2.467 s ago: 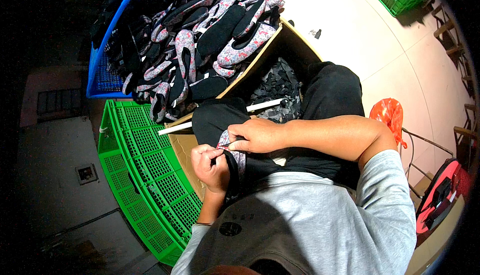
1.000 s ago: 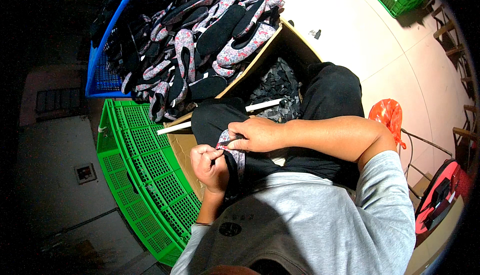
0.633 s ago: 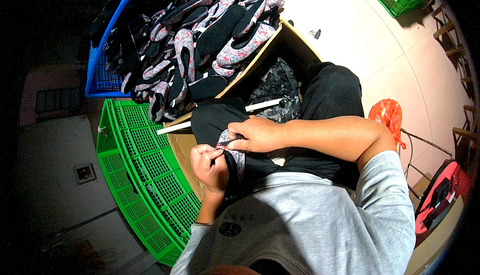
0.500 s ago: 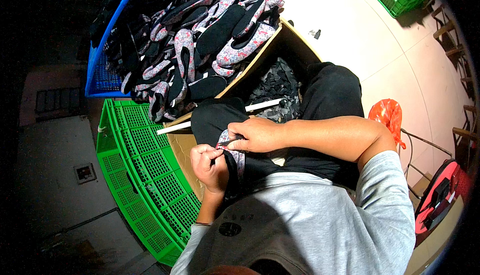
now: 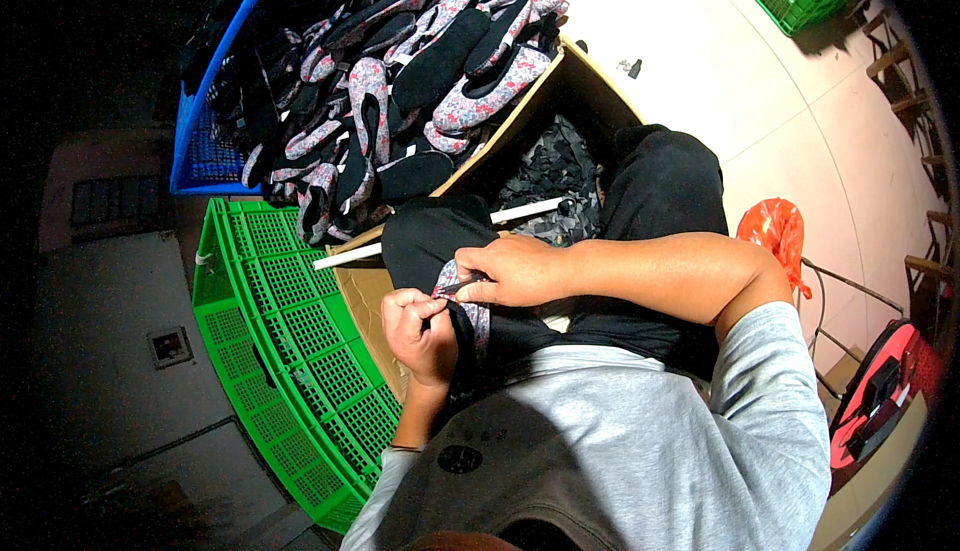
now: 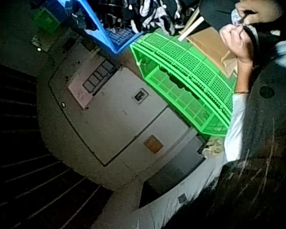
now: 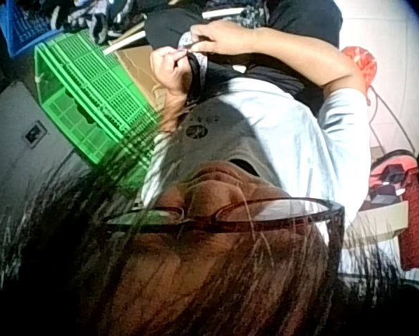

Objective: The person sits on the floor and sews the sole onto the upper part of a slipper using a needle and thread. They pull the thread tight to secure the sole, then place the finished slipper into a green crate. The person repeats this process with another slipper from a blue crate.

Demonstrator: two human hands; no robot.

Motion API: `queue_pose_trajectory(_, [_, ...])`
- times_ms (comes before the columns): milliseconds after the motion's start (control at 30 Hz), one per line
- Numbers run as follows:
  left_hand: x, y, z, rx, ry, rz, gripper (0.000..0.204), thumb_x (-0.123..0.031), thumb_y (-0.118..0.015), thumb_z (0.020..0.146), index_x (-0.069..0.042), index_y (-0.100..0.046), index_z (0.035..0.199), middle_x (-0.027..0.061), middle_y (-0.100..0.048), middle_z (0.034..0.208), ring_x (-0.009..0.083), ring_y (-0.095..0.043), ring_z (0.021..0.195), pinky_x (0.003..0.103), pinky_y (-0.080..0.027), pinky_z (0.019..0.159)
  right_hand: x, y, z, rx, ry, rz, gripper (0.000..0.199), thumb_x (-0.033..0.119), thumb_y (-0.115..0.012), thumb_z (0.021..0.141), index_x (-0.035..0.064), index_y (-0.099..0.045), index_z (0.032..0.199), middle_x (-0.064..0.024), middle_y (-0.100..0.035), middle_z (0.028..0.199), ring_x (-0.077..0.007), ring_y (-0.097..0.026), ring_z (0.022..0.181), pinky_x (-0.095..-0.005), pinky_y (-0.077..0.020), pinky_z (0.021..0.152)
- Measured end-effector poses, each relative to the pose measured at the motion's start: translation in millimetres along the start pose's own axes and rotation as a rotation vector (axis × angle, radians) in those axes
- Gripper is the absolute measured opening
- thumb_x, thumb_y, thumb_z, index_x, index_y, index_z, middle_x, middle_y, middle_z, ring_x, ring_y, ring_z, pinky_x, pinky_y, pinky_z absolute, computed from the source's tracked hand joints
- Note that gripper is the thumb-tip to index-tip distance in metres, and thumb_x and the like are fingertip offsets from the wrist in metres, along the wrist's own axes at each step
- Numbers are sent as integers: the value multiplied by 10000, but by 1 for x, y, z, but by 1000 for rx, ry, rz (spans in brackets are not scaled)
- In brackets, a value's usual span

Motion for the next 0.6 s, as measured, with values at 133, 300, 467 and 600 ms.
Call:
queue_pose_trajectory(133, [-1,0,1,0,-4,-5,238,143,-686,665,-57,-583,744,84,-564,782,234,-572,730,322,-463,669,-1,-1,0,-5,10,-2,378,437,-625,955,78,-562,1055,-179,-639,775,-390,-636,739,-476,-467,656])
queue_pose_trajectory(300, [-1,0,1,-1,-7,-5,235,143,-686,667,-54,-585,742,84,-565,782,233,-571,729,322,-461,669,0,0,0,6,-1,-3,380,439,-619,957,76,-560,1056,-188,-645,802,-399,-640,763,-482,-470,670])
queue_pose_trajectory(467, [0,0,0,-1,-5,-4,233,142,-687,665,-54,-589,744,82,-567,780,232,-574,733,321,-461,673,0,0,0,16,-20,-3,385,440,-619,956,75,-558,1058,-190,-650,816,-403,-642,772,-481,-474,678])
queue_pose_trajectory(600, [0,0,0,3,-3,-3,233,141,-689,663,-54,-591,744,82,-569,780,233,-575,733,321,-462,676,0,0,1,14,-24,-10,381,436,-621,956,74,-558,1058,-193,-653,827,-408,-643,785,-486,-475,684])
Point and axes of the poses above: each hand's wrist, its own z-axis towards the middle knuckle, its own y-axis out of the back of the hand, x = y × z, the point moved 1 cm from there along z, towards the middle knuckle
